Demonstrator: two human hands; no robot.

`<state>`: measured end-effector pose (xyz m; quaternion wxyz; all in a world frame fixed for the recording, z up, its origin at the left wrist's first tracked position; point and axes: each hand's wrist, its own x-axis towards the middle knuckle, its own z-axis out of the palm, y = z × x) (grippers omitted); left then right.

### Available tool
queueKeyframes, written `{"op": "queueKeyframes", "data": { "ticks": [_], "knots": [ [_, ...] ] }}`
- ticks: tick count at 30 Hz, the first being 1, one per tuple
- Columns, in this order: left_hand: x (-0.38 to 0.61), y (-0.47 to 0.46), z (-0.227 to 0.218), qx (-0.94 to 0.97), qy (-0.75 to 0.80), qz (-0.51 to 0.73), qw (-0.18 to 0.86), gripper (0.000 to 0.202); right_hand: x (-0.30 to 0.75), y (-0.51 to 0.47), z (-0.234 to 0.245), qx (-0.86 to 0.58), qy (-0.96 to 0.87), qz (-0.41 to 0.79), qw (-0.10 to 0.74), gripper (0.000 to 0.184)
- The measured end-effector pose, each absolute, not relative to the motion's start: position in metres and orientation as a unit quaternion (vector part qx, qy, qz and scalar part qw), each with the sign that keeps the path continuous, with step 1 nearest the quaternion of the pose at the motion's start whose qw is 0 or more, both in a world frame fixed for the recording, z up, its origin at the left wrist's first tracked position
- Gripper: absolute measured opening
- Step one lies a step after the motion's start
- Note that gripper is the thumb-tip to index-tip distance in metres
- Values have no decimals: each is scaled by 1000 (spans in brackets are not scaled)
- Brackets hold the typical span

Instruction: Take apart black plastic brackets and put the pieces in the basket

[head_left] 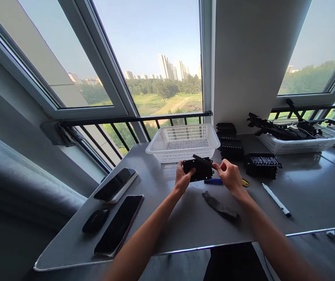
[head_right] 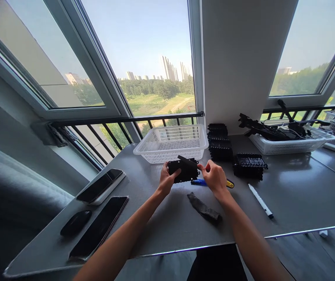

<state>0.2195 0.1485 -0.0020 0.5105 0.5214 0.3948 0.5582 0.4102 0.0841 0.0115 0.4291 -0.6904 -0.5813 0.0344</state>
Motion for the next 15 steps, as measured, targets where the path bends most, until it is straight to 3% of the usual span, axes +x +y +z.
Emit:
{"op": "queueKeyframes", "data": {
  "ticks": [15],
  "knots": [
    [218,151,-2,517,383,568,514,44,416,83,14,-703,-551,20,449,47]
  ]
}}
